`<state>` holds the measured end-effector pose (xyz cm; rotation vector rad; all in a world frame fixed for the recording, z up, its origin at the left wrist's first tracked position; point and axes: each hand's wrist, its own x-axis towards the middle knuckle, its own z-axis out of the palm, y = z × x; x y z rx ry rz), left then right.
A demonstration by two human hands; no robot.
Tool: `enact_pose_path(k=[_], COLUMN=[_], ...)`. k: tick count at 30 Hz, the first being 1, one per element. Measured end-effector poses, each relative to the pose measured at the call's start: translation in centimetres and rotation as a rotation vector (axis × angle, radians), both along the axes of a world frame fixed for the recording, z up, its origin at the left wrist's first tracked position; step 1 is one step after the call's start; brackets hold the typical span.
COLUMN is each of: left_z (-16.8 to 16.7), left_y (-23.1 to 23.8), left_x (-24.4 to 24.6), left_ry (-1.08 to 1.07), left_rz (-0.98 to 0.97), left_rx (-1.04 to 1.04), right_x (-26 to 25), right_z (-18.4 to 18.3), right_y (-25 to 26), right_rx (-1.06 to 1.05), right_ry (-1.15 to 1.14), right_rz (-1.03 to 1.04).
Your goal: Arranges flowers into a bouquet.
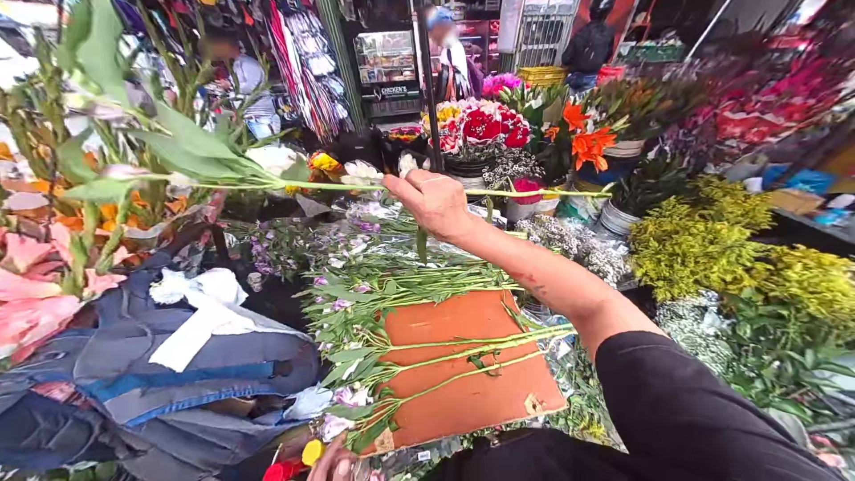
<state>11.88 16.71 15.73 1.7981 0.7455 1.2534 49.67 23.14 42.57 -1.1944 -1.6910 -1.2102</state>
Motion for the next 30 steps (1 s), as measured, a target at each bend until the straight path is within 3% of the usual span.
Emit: enact_pose_path(k=[3, 6, 10, 13, 15, 21, 24, 27, 30], left_z=[5.3, 9.4, 11.2, 10.2, 10.3, 9.8, 9.6, 9.4, 11.1], left_y=[1.6, 1.9, -0.3, -1.1, -0.1, 0.8, -0.5, -2.4, -1.5], left_x=[3.8, 8.0, 12.3, 13.8, 13.7, 13.2, 14.1, 15.2, 15.4], left_ry=[-0.309, -0.541, -0.710, -0.773, -0.777, -0.648, -0.543, -0.535, -0.669], left_rz=[-0.158, -0.314, -0.370, -0.441, -0.341, -0.287, -0.440, -0.570, -0.459], left_rx=[-0.155, -0.236, -0.415, -0.486, -0.506, -0.581, -0.652, -0.579, -0.507], right_x=[-3.7, -6.8, -8.9, -6.3, -2.9, 6.4, 8.2, 9.3, 10.9], right_z=[-1.3, -6.0, -12.6, -15.9, -18.8, -27.5, -27.0, -24.7, -22.0], right_y=[-5.7, -11.3, -18.3, -23.3, -27.8, -46.6, -53.0, -55.0, -55.7], right_rx=[-0.116, -0.341, -0.558, -0.611, -0.680, -0.924, -1.190, -1.361, -1.236], right_ry=[-0.010, 0.029, 0.159, 0.284, 0.352, 0.426, 0.669, 0.779, 0.866], right_rz=[-0.006, -0.008, -0.124, -0.414, -0.557, -0.679, -0.889, -1.032, -1.155])
